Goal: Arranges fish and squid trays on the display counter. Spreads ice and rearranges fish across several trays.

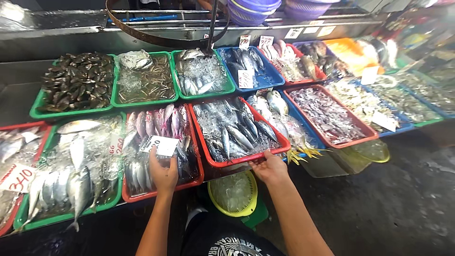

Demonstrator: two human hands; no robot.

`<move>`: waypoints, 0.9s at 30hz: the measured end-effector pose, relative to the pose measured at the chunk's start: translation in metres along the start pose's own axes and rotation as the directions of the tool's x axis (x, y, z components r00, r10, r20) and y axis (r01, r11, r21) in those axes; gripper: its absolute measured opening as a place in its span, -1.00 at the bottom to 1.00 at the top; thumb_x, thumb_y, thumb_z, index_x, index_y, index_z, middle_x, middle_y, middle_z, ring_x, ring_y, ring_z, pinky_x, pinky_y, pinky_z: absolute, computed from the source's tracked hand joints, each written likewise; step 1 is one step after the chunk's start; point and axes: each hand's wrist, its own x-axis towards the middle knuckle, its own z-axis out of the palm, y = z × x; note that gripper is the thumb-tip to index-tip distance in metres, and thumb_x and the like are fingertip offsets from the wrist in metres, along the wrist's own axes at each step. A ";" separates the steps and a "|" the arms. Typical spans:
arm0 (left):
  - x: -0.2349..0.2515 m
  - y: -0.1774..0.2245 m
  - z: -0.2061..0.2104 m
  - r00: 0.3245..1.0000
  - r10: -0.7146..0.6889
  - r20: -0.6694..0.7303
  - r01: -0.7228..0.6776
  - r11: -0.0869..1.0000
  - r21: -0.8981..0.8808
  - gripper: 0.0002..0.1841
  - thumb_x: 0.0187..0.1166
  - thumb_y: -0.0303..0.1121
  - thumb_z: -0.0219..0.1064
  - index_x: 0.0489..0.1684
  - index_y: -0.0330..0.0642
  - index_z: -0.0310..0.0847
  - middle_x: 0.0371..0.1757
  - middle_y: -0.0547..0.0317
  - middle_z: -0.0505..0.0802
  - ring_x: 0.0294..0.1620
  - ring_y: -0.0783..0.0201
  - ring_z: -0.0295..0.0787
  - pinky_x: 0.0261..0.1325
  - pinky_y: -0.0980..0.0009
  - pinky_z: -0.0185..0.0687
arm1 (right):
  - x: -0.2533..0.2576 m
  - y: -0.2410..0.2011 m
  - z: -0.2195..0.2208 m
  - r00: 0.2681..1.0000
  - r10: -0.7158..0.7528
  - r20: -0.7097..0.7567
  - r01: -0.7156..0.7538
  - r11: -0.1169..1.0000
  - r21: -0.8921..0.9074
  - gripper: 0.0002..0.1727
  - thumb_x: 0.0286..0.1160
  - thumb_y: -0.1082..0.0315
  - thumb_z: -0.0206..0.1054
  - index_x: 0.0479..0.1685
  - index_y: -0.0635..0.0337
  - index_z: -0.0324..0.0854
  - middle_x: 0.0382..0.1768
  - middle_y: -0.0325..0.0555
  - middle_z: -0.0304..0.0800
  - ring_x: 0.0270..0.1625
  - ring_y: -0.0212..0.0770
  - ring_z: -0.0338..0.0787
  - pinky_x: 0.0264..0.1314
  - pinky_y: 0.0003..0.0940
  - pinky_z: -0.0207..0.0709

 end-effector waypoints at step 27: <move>0.000 0.006 0.005 1.000 -0.015 -0.005 0.015 1.000 -0.018 -0.14 0.38 -0.42 0.48 0.76 -0.39 0.14 0.43 -0.17 0.65 -0.37 0.39 0.78 -0.27 0.42 0.81 | -0.015 -0.012 0.010 0.999 -0.018 0.042 0.017 1.000 0.005 -0.62 0.84 0.04 0.08 0.24 0.18 0.33 -0.22 0.03 0.56 -0.35 -0.13 0.69 -0.27 -0.19 0.72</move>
